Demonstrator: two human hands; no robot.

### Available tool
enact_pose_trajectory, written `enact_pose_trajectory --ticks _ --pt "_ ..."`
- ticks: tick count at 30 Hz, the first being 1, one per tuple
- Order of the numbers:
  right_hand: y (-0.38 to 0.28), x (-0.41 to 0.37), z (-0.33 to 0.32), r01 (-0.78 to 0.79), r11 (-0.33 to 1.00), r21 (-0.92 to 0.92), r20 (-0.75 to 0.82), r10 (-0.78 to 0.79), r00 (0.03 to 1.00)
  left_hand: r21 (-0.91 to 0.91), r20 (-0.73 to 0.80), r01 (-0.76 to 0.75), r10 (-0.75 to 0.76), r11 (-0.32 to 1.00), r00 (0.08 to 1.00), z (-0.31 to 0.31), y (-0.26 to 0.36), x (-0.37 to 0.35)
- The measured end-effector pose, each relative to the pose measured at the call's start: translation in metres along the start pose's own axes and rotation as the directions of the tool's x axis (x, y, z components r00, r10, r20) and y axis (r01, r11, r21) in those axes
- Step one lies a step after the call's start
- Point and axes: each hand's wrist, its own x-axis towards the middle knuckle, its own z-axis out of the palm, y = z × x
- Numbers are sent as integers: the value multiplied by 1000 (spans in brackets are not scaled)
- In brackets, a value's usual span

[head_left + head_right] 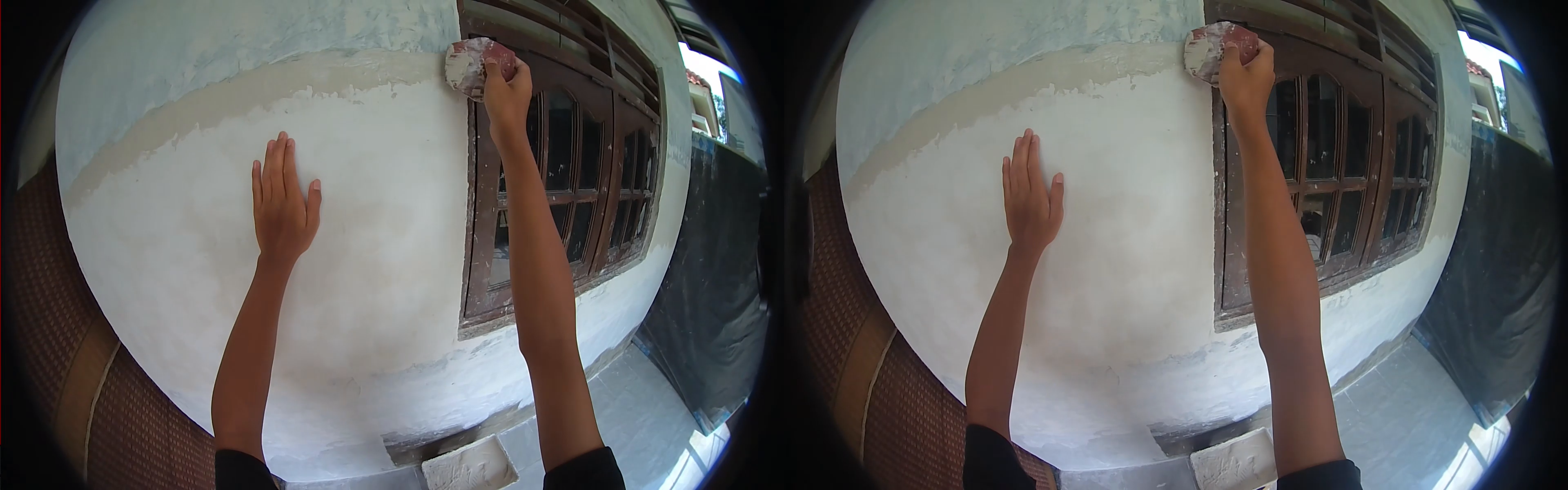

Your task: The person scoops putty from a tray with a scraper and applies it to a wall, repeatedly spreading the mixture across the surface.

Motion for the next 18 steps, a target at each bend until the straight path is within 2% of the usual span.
enact_pose_trajectory --ticks 1,2,4,6,8,9,11,12,14,18 --pt "2 -2 9 82 995 -53 46 -80 996 -6 0 1 -1 1000 1000 0 0 -1" --pt "3 -4 16 81 995 -57 42 -79 996 -12 -2 4 -4 1000 1000 0 0 -1" --pt "8 -8 26 190 941 -279 168 -147 975 -19 -8 -17 16 1000 1000 2 -4 -1" --pt "14 1 10 149 947 -284 140 -113 984 -20 -18 -34 33 999 999 2 -5 -2" --pt "16 14 -11 -17 980 -197 0 17 1000 -10 8 0 0 1000 1000 -1 -2 -1" --pt "16 15 -12 -15 981 -194 4 16 1000 -7 6 3 -3 1000 1000 -1 -2 -2" --pt "10 16 -16 -57 998 15 -11 57 998 7 -6 4 -4 1000 1000 1 1 -1" --pt "11 15 -6 18 999 40 25 -20 999 4 -6 2 -2 1000 1000 2 2 0" --pt "6 4 15 151 980 -127 130 -134 982 -26 5 0 0 1000 1000 3 -1 -1" --pt "4 -9 17 151 953 -263 182 -105 978 -50 10 -19 20 999 1000 2 -4 -1"
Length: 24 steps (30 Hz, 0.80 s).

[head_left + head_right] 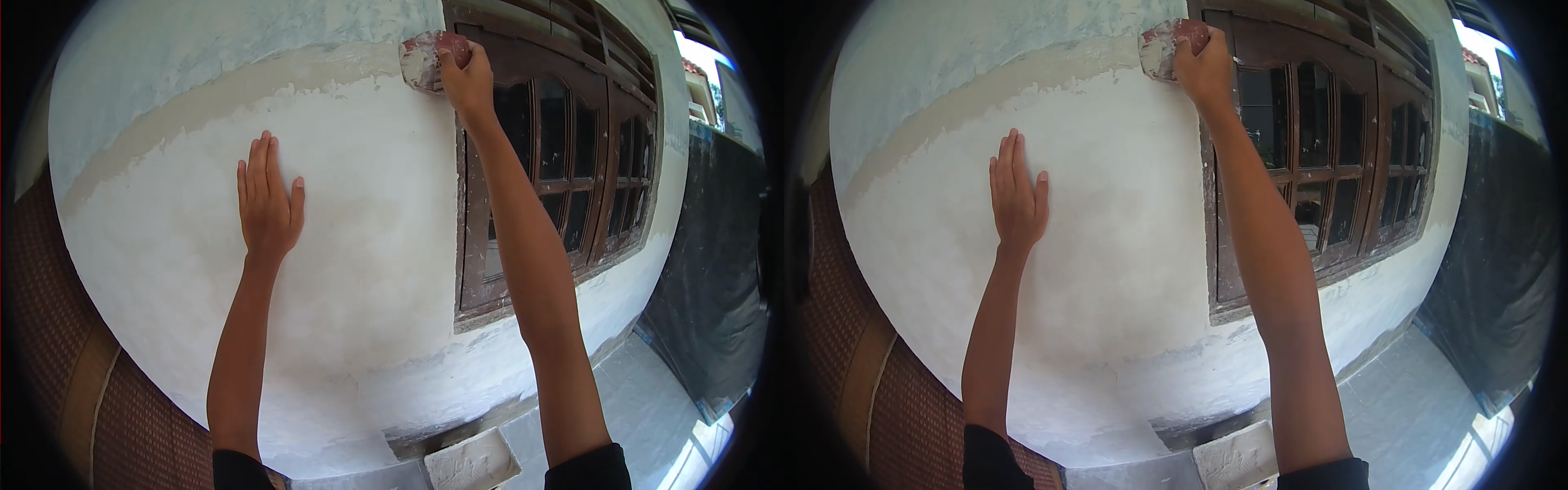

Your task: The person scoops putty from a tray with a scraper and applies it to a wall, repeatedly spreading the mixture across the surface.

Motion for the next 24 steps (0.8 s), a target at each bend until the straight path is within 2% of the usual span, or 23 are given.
enact_pose_trajectory --ticks 2,3,5,6,8,9,11,12,14,16,18,21,22,24 --pt "17 5 -21 -131 986 104 -104 142 984 -2 2 13 -13 1000 1000 -1 1 0" --pt "25 8 -25 -125 986 107 -99 136 986 2 -3 19 -19 1000 1000 -1 2 0" --pt "31 11 -29 -134 956 262 -210 192 959 9 -11 27 -26 1000 1000 0 5 0" --pt "34 13 -25 -130 956 262 -212 189 959 8 -14 26 -26 1000 1000 1 6 1" --pt "17 5 -5 -7 971 240 -71 24 997 14 -9 27 -26 1000 1000 1 5 0" --pt "12 1 1 -10 971 239 -73 28 997 13 -6 24 -23 1000 1000 1 4 0" --pt "7 -3 10 101 995 -9 -17 -101 995 8 6 7 -7 1000 1000 0 1 1" --pt "5 -5 4 99 995 -7 -19 -99 995 10 8 5 -5 1000 1000 -1 1 1" --pt "4 -5 -21 -142 986 88 -76 148 986 37 3 14 -14 999 1000 -3 3 1" --pt "22 4 -33 -191 939 285 -201 254 946 44 -7 21 -21 999 1000 -3 6 1" --pt "20 7 -34 -167 929 330 -207 243 948 45 -24 27 -26 999 999 -2 7 2" --pt "-6 -6 3 -4 983 184 -115 25 993 49 -6 23 -23 999 1000 -2 5 1" --pt "-14 -12 12 -7 983 185 -117 29 993 45 -4 14 -14 999 1000 -2 3 1" --pt "-27 -21 20 31 994 103 1 -31 1000 40 -3 7 -7 999 1000 -1 2 1"
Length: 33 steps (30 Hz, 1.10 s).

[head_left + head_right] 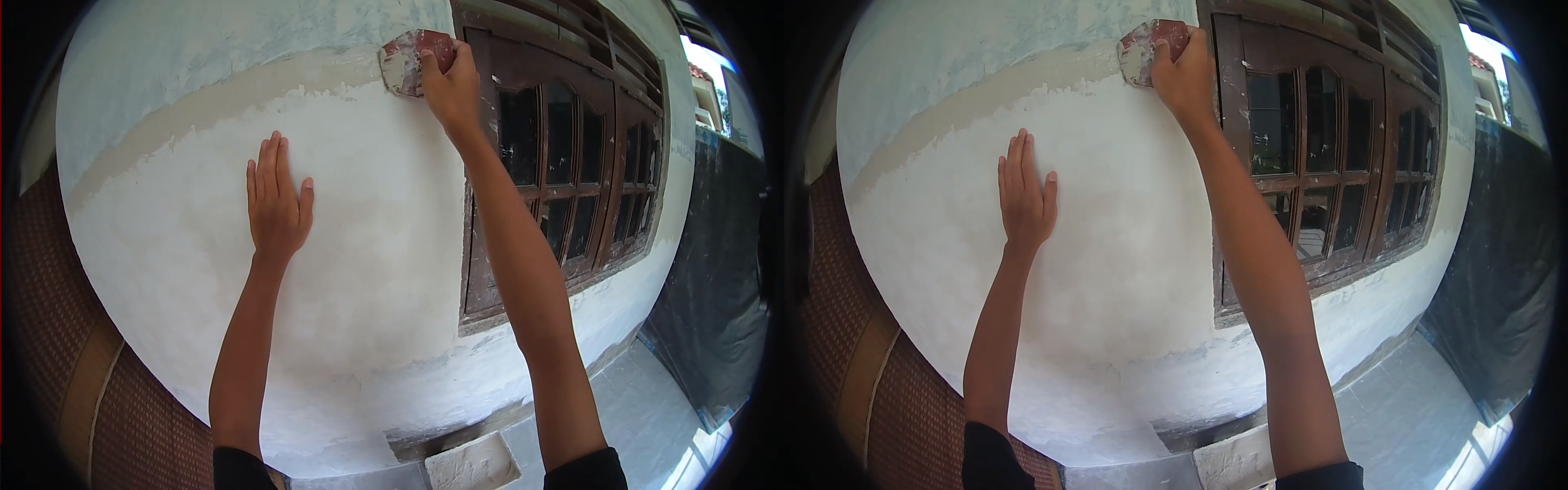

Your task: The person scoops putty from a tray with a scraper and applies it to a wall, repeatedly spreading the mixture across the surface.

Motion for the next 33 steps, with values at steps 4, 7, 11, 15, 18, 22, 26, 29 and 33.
enact_pose_trajectory --ticks 4,7,11,15,18,22,26,29,33 --pt "41 13 -29 -110 993 -49 -159 101 982 3 -3 2 -2 1000 1000 -1 1 0" --pt "31 14 -51 -228 937 263 -211 286 934 13 -12 12 -12 1000 1000 0 3 -1" --pt "2 7 -13 -32 986 162 -107 50 993 16 -18 10 -10 1000 1000 1 3 0" --pt "-10 -11 13 79 997 -18 -21 -80 997 10 -16 -10 10 1000 1000 1 -2 -1" --pt "28 -1 -13 -57 994 -91 -122 46 992 -4 -4 14 -14 1000 1000 0 0 0" --pt "49 12 -54 -169 981 98 -289 190 938 8 -16 20 -20 1000 1000 -1 4 -1" --pt "38 12 -25 -59 989 134 -155 79 985 20 -13 11 -11 1000 1000 0 4 1" --pt "27 1 -7 -3 1000 -22 -52 2 999 -40 -21 -15 15 999 1000 2 -1 0" --pt "48 10 -43 -188 982 -2 -202 184 962 -33 -6 -10 10 999 1000 1 -1 -1"
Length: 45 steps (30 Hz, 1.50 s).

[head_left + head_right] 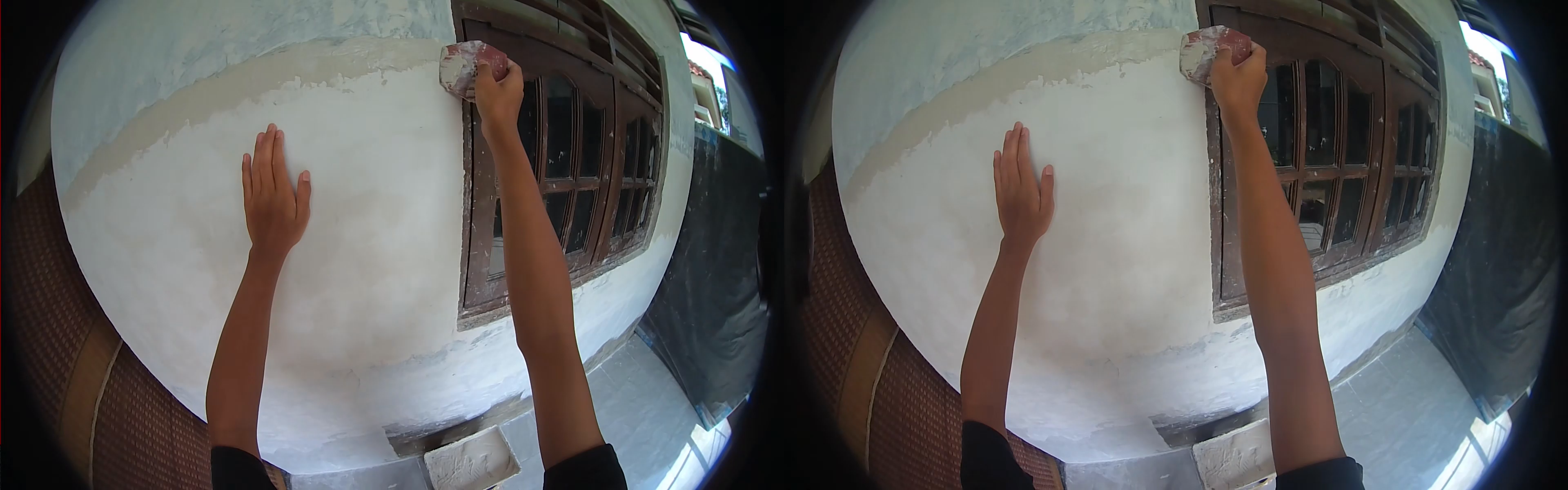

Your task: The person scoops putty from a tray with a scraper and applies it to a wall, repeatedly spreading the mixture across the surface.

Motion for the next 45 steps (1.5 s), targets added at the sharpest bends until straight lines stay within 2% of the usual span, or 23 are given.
enact_pose_trajectory --ticks 3,6,7,9,10,13,15,16,18,19,22,23,26,28,30,33,35,37,39,40,42,45 --pt "-4 11 -20 -76 996 38 -40 77 996 18 13 32 -32 999 999 0 3 1" --pt "-8 9 -4 -51 964 263 39 42 998 23 -2 21 -21 1000 1000 2 3 0" --pt "-11 5 7 19 977 213 68 -34 997 18 0 18 -18 1000 1000 2 2 0" --pt "-20 -6 23 74 990 121 158 -92 983 9 4 12 -12 1000 1000 1 1 0" --pt "-13 -1 23 74 990 119 152 -92 984 6 6 10 -10 1000 1000 0 0 1" --pt "8 7 12 4 1000 11 106 -5 994 26 -4 1 -1 1000 1000 0 1 1" --pt "22 15 -14 -117 986 115 -7 118 993 56 -22 -1 2 998 1000 -1 1 0" --pt "31 18 -26 -115 987 113 -6 116 993 55 -16 6 -6 998 1000 -2 1 1" --pt "48 22 -49 -237 929 284 38 237 971 43 -7 13 -12 999 1000 -2 5 1" --pt "47 17 -59 -236 931 277 30 237 971 36 -14 15 -14 999 1000 -2 4 1" --pt "36 -16 -95 -366 795 484 154 335 930 16 -18 12 -12 1000 1000 -2 5 2" --pt "38 -27 -107 -370 797 477 146 344 928 13 -23 11 -11 1000 1000 -2 5 2" --pt "48 -68 -149 -536 641 549 289 456 842 -110 -28 -7 4 994 1000 0 17 -7" --pt "54 -100 -178 -567 621 542 286 498 819 -194 -15 -14 11 981 1000 1 35 -24" --pt "64 -130 -203 -600 598 531 287 540 791 -368 54 -24 47 929 997 2 72 -52" --pt "76 -186 -252 -684 527 504 263 661 703 -525 151 10 82 851 985 8 124 -108" --pt "81 -223 -290 -747 512 425 258 722 642 -641 257 120 64 758 964 8 155 -153" --pt "82 -259 -325 -828 491 270 209 810 548 -695 345 214 57 686 937 5 179 -197" --pt "89 -299 -360 -863 457 217 125 864 489 -720 486 382 29 579 874 2 198 -241" --pt "92 -321 -380 -883 432 186 95 886 454 -718 523 413 43 560 851 0 207 -265" --pt "91 -356 -407 -910 390 143 41 916 399 -679 662 577 37 453 749 -2 222 -310" --pt "83 -410 -439 -944 324 67 -77 945 319 -604 774 700 70 381 630 -6 240 -377"
